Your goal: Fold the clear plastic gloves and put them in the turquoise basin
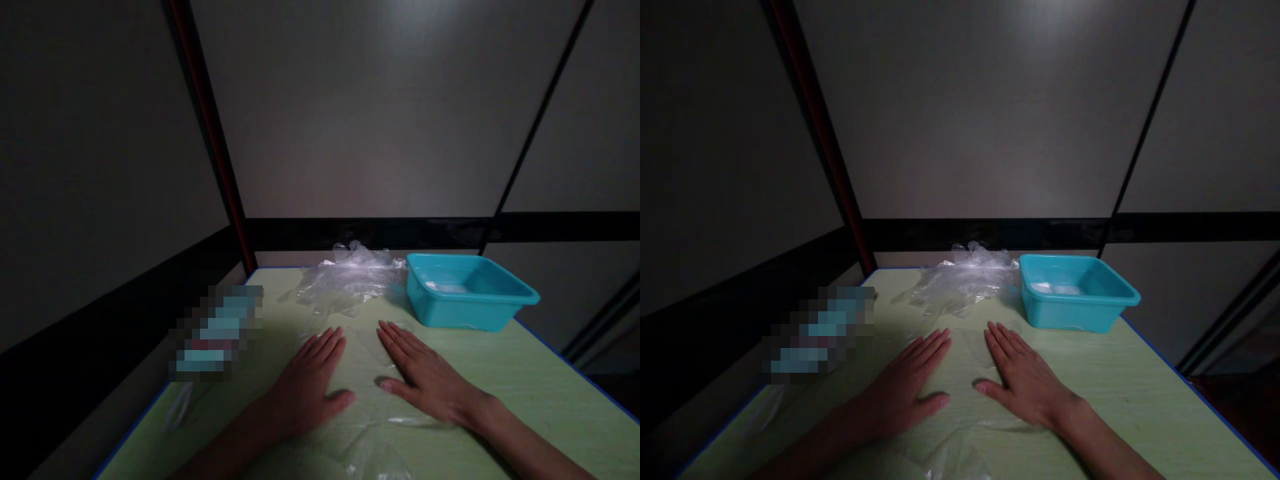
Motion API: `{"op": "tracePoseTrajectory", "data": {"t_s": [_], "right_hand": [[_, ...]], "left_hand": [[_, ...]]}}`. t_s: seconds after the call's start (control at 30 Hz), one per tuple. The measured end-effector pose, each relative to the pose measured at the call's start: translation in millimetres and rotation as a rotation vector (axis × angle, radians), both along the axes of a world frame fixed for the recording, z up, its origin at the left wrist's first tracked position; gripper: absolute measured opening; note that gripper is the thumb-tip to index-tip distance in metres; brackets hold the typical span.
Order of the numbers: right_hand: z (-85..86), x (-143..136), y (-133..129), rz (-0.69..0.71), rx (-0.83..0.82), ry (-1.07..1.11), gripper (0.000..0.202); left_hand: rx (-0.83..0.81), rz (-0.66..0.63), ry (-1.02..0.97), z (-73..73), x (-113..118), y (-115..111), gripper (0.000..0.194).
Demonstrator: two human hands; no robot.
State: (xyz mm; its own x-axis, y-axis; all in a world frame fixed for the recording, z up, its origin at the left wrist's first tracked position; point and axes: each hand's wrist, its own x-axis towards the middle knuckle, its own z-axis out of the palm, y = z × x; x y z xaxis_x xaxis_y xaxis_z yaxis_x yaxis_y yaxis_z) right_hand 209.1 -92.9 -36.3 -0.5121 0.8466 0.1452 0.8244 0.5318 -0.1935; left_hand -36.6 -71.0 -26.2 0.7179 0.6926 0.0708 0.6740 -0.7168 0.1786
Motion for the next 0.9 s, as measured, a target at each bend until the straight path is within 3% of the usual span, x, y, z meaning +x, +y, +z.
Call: {"op": "tracePoseTrajectory", "data": {"t_s": [0.5,0.9], "right_hand": [[3.4,-0.3,0.8,-0.004,-0.015,-0.027,0.074],[2.7,5.5,3.0,0.004,0.026,-0.022,0.072]], "left_hand": [[-0.052,0.04,0.023,9.6,5.1,-2.5,0.071],[0.0,0.069,0.014,0.6,9.3,-3.1,0.068]]}}
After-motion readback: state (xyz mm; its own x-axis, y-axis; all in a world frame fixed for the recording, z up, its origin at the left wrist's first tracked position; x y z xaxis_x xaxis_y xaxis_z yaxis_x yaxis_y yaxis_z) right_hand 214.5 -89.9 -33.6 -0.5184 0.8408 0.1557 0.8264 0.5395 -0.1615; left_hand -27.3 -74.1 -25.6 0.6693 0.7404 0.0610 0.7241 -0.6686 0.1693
